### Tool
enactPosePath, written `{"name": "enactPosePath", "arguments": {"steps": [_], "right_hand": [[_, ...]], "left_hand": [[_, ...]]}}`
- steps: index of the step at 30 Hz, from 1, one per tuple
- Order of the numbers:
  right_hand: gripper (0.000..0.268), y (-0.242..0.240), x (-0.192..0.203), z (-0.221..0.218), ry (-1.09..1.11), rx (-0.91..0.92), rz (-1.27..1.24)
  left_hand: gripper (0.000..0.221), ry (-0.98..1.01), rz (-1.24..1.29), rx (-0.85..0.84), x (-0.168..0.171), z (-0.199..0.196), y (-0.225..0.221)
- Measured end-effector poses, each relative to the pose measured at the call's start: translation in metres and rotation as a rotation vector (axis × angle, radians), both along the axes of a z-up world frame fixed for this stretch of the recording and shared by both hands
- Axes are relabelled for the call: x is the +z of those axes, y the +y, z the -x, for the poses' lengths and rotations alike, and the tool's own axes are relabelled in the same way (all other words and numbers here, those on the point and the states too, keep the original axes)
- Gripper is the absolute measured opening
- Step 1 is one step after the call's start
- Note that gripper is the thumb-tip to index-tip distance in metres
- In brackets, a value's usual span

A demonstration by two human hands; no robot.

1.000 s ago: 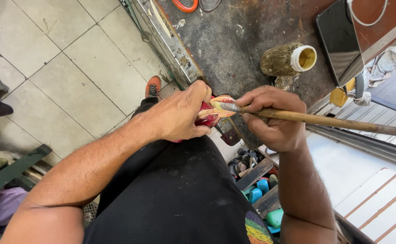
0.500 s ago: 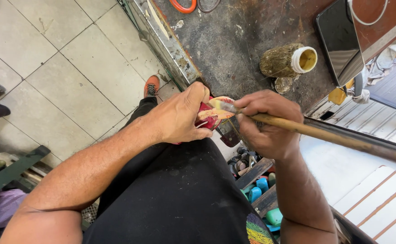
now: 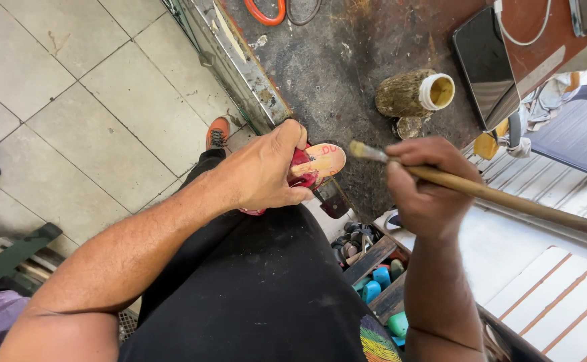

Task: Applying glue to a red high-heeled shoe and assembling its parts at a repair bench

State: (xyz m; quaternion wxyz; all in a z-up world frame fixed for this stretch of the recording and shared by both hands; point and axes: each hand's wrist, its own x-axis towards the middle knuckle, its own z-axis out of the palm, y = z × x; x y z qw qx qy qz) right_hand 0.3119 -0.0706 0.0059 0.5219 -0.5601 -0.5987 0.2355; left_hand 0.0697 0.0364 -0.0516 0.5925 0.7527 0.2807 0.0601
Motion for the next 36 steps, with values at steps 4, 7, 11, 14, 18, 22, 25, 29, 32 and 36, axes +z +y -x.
{"name": "enactPosePath", "arguments": {"steps": [4, 7, 11, 14, 18, 22, 25, 29, 32, 36], "right_hand": [[0.020, -0.002, -0.005, 0.015, 0.090, 0.030, 0.006], [0.020, -0.008, -0.027, -0.006, 0.047, -0.010, 0.038], [0.023, -0.016, -0.013, -0.005, 0.038, -0.050, 0.008], [0.018, -0.011, -0.027, 0.004, 0.128, 0.011, 0.000], [0.017, -0.006, -0.023, 0.005, 0.123, -0.003, -0.106], [0.014, 0.005, -0.055, 0.029, 0.137, 0.048, -0.119], [0.017, 0.008, -0.012, 0.010, -0.153, -0.063, -0.105], [0.021, -0.004, 0.047, -0.027, -0.130, -0.282, -0.175], [0.012, 0.006, 0.081, -0.061, -0.068, -0.043, -0.227], [0.016, 0.042, 0.092, -0.067, -0.460, 0.001, -0.043]], "left_hand": [[0.069, 0.030, 0.006, -0.005, 0.000, -0.001, 0.001], [0.070, 0.029, 0.005, -0.013, 0.005, -0.001, 0.004], [0.069, 0.050, 0.014, -0.020, 0.011, 0.000, 0.004], [0.071, 0.064, 0.008, -0.031, 0.017, 0.000, 0.006], [0.068, 0.071, 0.007, -0.024, 0.022, 0.001, 0.008], [0.070, 0.078, 0.006, -0.025, 0.018, -0.001, 0.006], [0.069, 0.096, 0.044, -0.006, 0.020, -0.001, 0.006], [0.058, 0.218, -0.032, -0.025, 0.037, -0.009, 0.012], [0.057, 0.344, 0.021, -0.034, 0.041, -0.010, 0.011], [0.062, 0.352, -0.007, -0.021, 0.034, -0.009, 0.010]]}}
